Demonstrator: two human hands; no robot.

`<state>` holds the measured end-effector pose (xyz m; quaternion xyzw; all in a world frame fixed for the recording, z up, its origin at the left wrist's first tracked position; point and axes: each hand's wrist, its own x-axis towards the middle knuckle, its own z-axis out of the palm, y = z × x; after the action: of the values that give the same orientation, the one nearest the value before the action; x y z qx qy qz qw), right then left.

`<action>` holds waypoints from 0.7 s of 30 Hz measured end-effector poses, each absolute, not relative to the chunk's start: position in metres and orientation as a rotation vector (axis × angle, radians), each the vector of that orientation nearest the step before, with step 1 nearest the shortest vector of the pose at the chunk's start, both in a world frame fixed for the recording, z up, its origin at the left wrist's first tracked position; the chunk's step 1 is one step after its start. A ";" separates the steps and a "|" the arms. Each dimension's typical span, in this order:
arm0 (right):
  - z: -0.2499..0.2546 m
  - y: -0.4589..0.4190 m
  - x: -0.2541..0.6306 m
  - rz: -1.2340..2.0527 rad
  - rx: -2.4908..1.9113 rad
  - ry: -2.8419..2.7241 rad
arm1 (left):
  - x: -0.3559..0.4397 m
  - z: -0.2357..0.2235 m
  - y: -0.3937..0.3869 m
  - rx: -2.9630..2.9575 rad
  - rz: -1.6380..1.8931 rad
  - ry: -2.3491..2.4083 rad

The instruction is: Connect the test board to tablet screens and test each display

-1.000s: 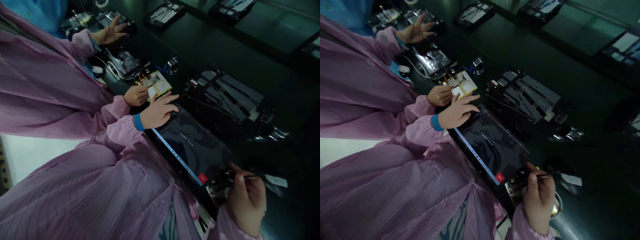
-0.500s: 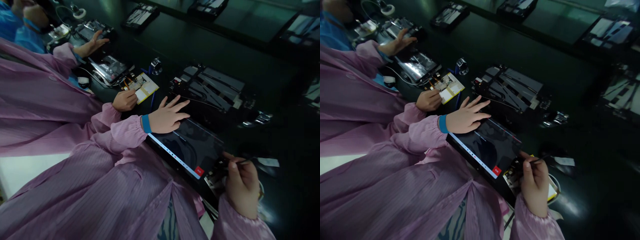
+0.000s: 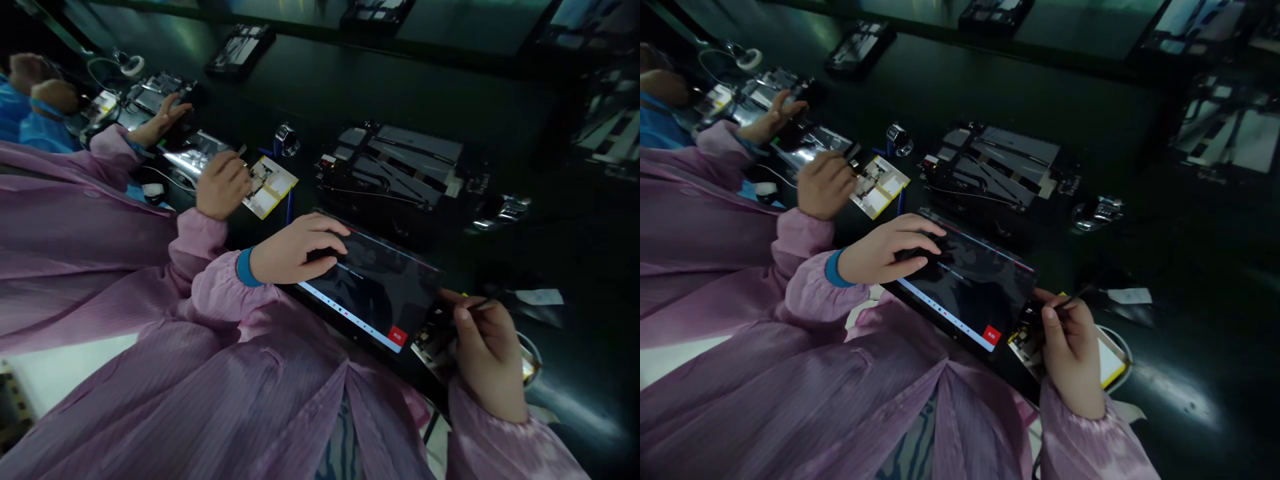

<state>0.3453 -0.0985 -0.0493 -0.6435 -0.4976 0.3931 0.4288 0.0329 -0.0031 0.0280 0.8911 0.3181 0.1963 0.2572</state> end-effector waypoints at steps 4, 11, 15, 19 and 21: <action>-0.046 -0.098 0.343 0.970 -1.602 -1.259 | 0.048 0.020 -0.002 2.478 0.499 0.872; -0.042 -0.098 0.343 0.971 -1.630 -1.278 | 0.085 0.007 0.000 2.549 0.314 0.890; -0.041 -0.096 0.344 0.981 -1.625 -1.299 | 0.078 0.019 -0.005 2.441 0.339 0.719; -0.038 -0.094 0.341 0.969 -1.613 -1.301 | 0.069 0.026 -0.008 2.362 0.487 0.704; -0.039 -0.095 0.341 0.963 -1.619 -1.292 | 0.071 0.024 -0.006 2.377 0.514 0.727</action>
<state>0.3407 -0.0947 -0.0390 -0.6445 -0.5146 0.3835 0.4157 0.0711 -0.0059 0.0243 0.8942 0.2735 0.1933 0.2970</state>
